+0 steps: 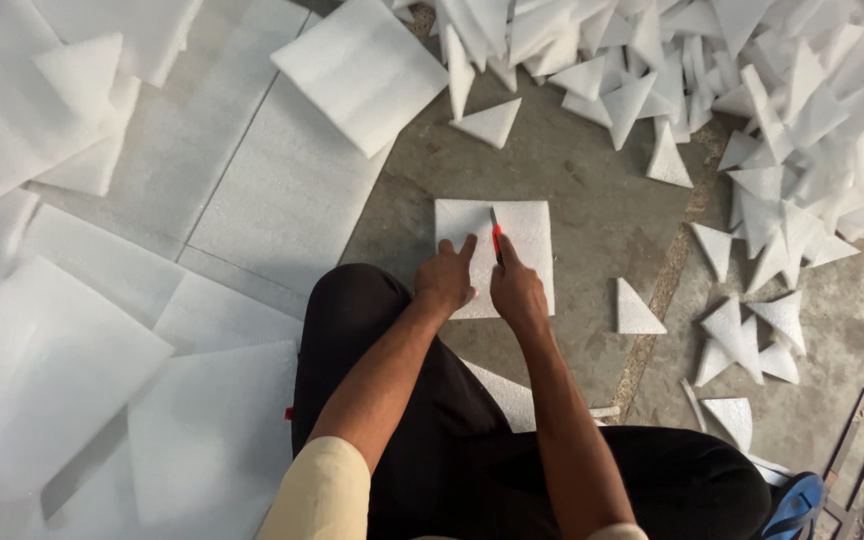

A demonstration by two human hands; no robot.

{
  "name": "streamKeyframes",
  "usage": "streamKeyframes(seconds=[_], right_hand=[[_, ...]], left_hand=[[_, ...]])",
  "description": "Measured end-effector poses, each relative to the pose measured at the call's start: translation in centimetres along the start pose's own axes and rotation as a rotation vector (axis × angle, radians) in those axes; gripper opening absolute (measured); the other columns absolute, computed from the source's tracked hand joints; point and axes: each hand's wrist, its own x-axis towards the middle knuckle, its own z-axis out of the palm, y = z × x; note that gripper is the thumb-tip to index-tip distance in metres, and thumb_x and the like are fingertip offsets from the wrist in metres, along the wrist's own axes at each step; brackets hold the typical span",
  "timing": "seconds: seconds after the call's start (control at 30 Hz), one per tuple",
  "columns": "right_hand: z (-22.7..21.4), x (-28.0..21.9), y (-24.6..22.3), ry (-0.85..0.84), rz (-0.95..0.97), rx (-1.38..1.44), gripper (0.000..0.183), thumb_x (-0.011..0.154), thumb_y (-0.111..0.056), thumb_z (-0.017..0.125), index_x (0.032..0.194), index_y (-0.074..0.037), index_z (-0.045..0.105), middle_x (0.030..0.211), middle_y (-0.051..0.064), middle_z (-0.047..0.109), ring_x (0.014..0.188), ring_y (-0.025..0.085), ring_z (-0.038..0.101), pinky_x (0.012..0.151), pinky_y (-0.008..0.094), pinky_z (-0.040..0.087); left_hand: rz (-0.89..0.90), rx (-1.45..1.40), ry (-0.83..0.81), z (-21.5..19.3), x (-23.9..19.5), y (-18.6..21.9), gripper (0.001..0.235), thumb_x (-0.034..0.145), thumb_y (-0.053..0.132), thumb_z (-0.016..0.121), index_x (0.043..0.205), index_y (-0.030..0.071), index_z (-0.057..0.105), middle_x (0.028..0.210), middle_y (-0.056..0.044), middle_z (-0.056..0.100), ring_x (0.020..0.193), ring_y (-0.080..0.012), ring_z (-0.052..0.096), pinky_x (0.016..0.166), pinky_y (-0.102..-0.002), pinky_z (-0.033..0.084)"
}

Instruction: The person sits on the floor and uses a utility knife to cut square white foam sheets into smaller triangular pieces. The person repeatedly picks up a sheet, cuts it diagonally, and discards the resulting pieces onto a growing pile on the floor.

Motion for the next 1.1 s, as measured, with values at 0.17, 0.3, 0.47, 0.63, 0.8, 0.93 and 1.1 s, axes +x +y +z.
streamKeyframes(seconds=[0.17, 0.3, 0.47, 0.63, 0.8, 0.93, 1.1], right_hand=[[-0.5, -10.4, 2.5, -0.098, 0.055, -0.022, 0.058, 0.097, -0.019, 0.05, 0.154, -0.026, 0.041, 0.089, 0.031, 0.071, 0.084, 0.05, 0.071, 0.075, 0.06, 0.056], [-0.7, -18.7, 3.9, -0.221, 0.141, -0.072, 0.061, 0.096, -0.021, 0.05, 0.155, -0.03, 0.036, 0.086, 0.028, 0.072, 0.082, 0.05, 0.07, 0.075, 0.062, 0.054], [-1.2, -21.2, 4.1, -0.174, 0.138, 0.038, 0.065, 0.095, -0.019, 0.049, 0.156, -0.033, 0.034, 0.083, 0.026, 0.073, 0.079, 0.047, 0.072, 0.074, 0.059, 0.055], [-0.4, -18.7, 3.9, -0.058, 0.075, 0.079, 0.063, 0.096, -0.021, 0.052, 0.157, -0.028, 0.035, 0.09, 0.028, 0.072, 0.083, 0.049, 0.07, 0.076, 0.059, 0.053], [0.1, -12.4, 3.5, 0.08, -0.002, 0.129, 0.058, 0.096, -0.021, 0.052, 0.154, -0.022, 0.042, 0.094, 0.03, 0.071, 0.085, 0.051, 0.069, 0.076, 0.059, 0.054], [-0.1, -6.2, 2.1, 0.103, -0.02, 0.088, 0.059, 0.097, -0.019, 0.051, 0.155, -0.021, 0.042, 0.088, 0.032, 0.071, 0.081, 0.051, 0.069, 0.076, 0.06, 0.053], [-0.5, -0.7, 0.6, 0.117, -0.044, 0.05, 0.06, 0.097, -0.021, 0.051, 0.156, -0.021, 0.041, 0.088, 0.032, 0.07, 0.079, 0.051, 0.069, 0.072, 0.061, 0.053]], left_hand=[[0.019, 0.033, 0.045, 1.0, 0.6, -0.2, 0.104, 0.078, 0.042, 0.086, 0.16, 0.019, 0.026, 0.136, -0.026, 0.051, 0.097, -0.0348, 0.072, 0.074, -0.042, 0.063], [0.015, -0.001, 0.05, 3.5, 2.2, -0.9, 0.098, 0.077, 0.039, 0.084, 0.157, 0.017, 0.031, 0.133, -0.025, 0.054, 0.097, -0.0358, 0.072, 0.075, -0.044, 0.062], [-0.005, -0.195, 0.091, 6.4, 2.9, -1.2, 0.032, 0.098, 0.022, 0.068, 0.123, 0.002, 0.065, 0.117, -0.02, 0.073, 0.103, -0.0361, 0.073, 0.083, -0.047, 0.06], [0.067, 0.086, 0.169, 5.6, 0.8, -0.9, 0.036, 0.09, 0.014, 0.068, 0.125, 0.009, 0.061, 0.124, -0.012, 0.064, 0.11, -0.0323, 0.068, 0.083, -0.05, 0.059], [0.129, 0.035, 0.158, 2.8, 0.6, -0.1, 0.078, 0.085, 0.008, 0.07, 0.156, 0.017, 0.038, 0.13, -0.018, 0.058, 0.109, -0.0376, 0.064, 0.083, -0.048, 0.06], [0.1, 0.047, 0.088, 1.4, 1.0, 0.4, 0.089, 0.082, 0.02, 0.08, 0.158, 0.02, 0.035, 0.133, -0.018, 0.056, 0.114, -0.0384, 0.062, 0.088, -0.048, 0.059], [0.017, 0.05, -0.063, -0.3, 0.6, 1.0, 0.112, 0.072, 0.039, 0.092, 0.16, 0.023, 0.025, 0.135, -0.016, 0.052, 0.119, -0.0374, 0.058, 0.091, -0.047, 0.058]])
